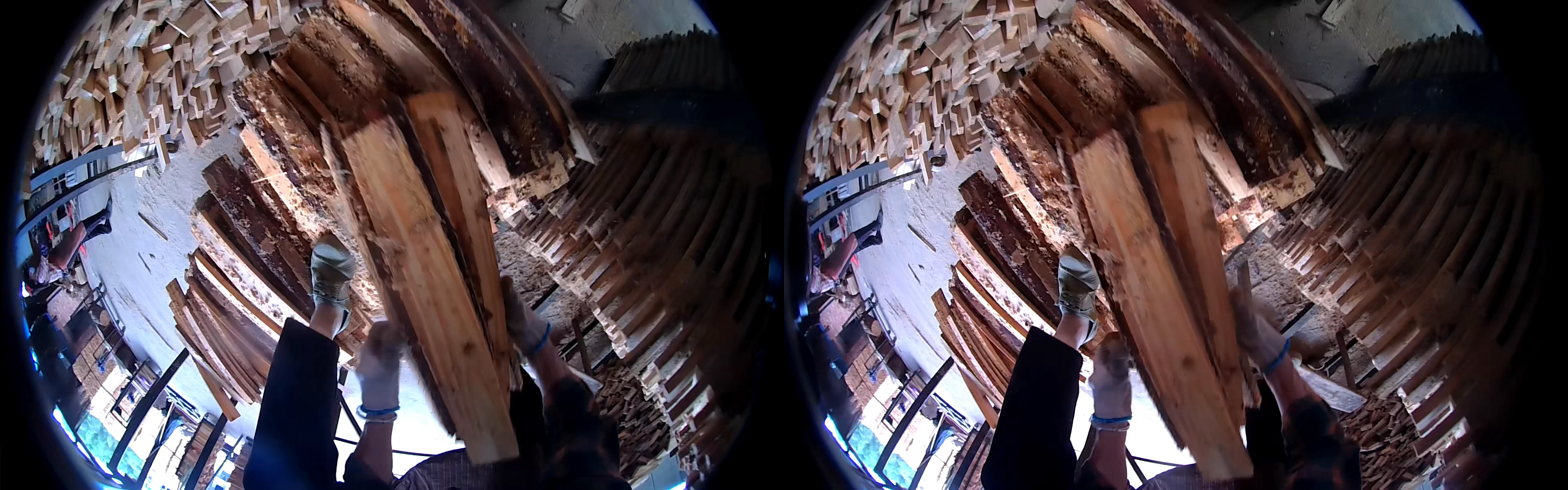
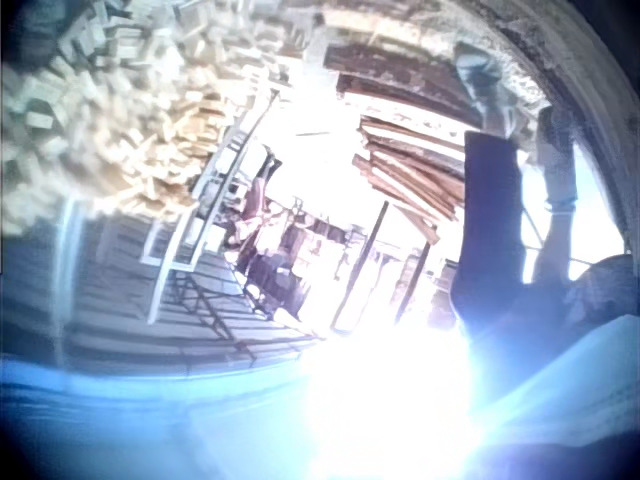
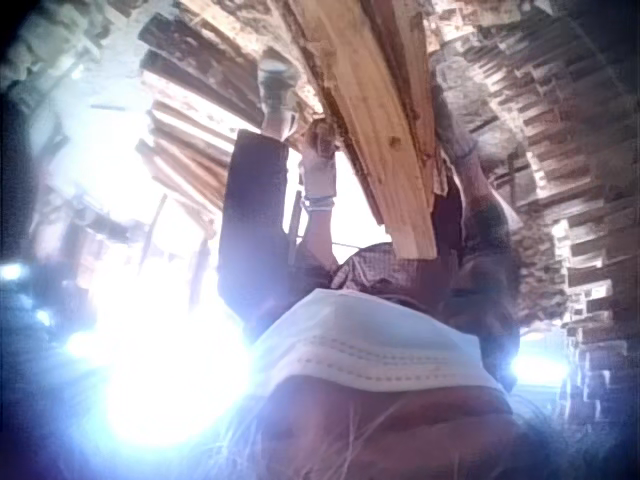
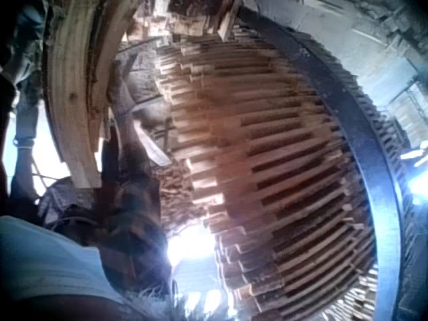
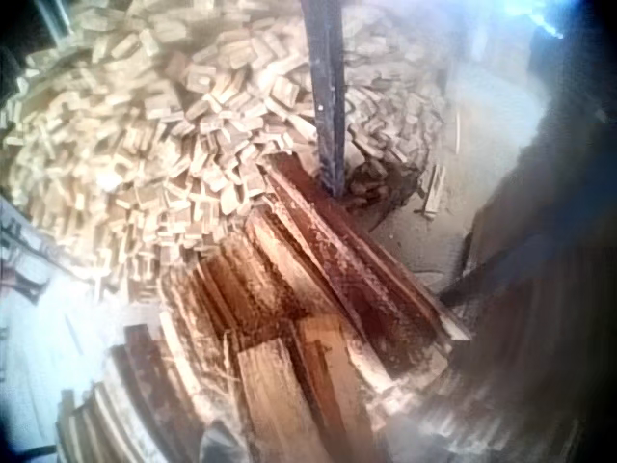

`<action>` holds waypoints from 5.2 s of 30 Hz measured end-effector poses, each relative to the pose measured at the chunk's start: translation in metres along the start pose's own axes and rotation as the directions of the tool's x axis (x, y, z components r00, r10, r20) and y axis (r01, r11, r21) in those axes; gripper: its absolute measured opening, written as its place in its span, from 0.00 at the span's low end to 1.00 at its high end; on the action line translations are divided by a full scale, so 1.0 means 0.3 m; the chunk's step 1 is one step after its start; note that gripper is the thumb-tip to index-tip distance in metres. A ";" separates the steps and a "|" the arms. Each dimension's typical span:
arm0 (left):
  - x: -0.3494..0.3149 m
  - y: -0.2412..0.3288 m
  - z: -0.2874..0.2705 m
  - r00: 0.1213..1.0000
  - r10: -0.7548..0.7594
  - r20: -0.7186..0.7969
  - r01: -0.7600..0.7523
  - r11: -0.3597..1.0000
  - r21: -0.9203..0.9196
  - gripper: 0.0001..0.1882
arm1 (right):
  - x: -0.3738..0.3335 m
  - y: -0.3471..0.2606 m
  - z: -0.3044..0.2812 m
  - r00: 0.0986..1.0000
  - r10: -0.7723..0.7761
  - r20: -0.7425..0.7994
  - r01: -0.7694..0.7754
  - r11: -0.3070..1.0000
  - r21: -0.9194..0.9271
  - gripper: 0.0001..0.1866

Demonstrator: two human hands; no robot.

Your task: The person repeatedly picks up wooden planks from a large pile and stacks them onto a forklift pallet. They handle the planks one by one, arranging them in a neat stack. The task involves lifting and placing the wood to build up a uniform pile on the pallet.

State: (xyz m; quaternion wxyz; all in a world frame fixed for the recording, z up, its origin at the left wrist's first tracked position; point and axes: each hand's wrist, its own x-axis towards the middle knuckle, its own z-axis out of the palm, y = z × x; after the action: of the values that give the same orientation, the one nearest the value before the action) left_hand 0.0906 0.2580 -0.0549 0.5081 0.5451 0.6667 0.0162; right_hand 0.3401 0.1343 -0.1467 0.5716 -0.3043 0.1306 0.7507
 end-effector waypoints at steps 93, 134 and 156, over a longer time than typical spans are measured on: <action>-3.006 1.963 1.329 -0.311 0.861 0.402 -0.355 0.287 -0.890 0.24 | -3.897 -0.631 0.463 -0.172 -0.930 0.325 -0.263 -0.274 -0.925 0.20; -3.227 1.994 1.666 0.005 0.829 0.560 -0.511 0.484 -0.711 0.40 | -4.236 -0.703 0.107 -0.216 -0.976 0.021 0.434 -0.116 -0.894 0.27; -3.322 1.975 1.870 0.027 0.878 0.478 -0.778 0.319 -0.542 0.37 | -4.337 -0.765 0.007 -0.045 -0.983 -0.175 0.394 0.144 -0.908 0.33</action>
State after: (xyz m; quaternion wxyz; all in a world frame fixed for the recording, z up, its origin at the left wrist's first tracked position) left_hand 0.7912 -0.5411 0.6727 0.6469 0.7490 -0.0385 0.1381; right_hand 0.7647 -0.8060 0.6787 0.6144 -0.7837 -0.0821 0.0390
